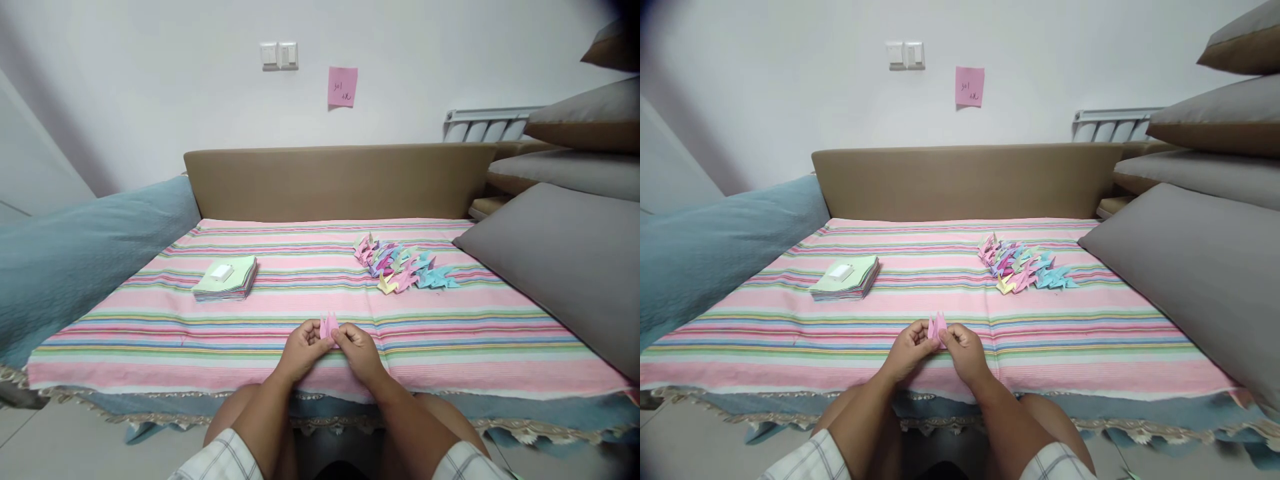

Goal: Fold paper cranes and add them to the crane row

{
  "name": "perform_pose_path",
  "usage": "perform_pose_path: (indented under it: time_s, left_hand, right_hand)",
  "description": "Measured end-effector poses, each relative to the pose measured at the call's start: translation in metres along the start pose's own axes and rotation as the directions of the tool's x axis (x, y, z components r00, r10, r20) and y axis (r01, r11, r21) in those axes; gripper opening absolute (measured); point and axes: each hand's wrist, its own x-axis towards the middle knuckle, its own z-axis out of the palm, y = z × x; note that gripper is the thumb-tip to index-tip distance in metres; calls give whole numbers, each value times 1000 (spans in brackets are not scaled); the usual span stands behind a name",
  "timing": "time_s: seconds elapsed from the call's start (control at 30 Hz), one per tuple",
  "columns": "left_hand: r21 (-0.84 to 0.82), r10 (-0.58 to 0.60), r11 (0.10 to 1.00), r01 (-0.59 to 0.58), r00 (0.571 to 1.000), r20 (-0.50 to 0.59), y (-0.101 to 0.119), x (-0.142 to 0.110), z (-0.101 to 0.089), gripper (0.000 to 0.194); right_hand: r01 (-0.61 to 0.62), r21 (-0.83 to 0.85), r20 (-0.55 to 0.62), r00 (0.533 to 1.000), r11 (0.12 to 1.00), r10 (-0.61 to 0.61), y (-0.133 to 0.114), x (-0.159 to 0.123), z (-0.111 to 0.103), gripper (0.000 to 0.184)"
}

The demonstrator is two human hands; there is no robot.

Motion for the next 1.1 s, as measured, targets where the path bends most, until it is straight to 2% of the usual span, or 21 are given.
perform_pose_path:
  time_s: [0.2,0.67,0.87,1.1]
  left_hand:
    - [-46,-31,999,30,999,-16,-1,2,-1,31]
    - [-27,-12,1000,11,998,-65,-3,0,1,29]
    - [0,7,1000,-7,995,-100,-3,0,2,30]
    - [-2,28,1000,-28,997,-79,-4,0,2,31]
  right_hand:
    - [-16,2,18,1000,1000,16,-1,0,-1,34]
    - [-46,134,59,998,990,38,1,2,0,32]
    - [-39,105,82,996,994,30,-4,1,-3,32]
    - [-44,108,87,996,993,34,-5,0,0,31]
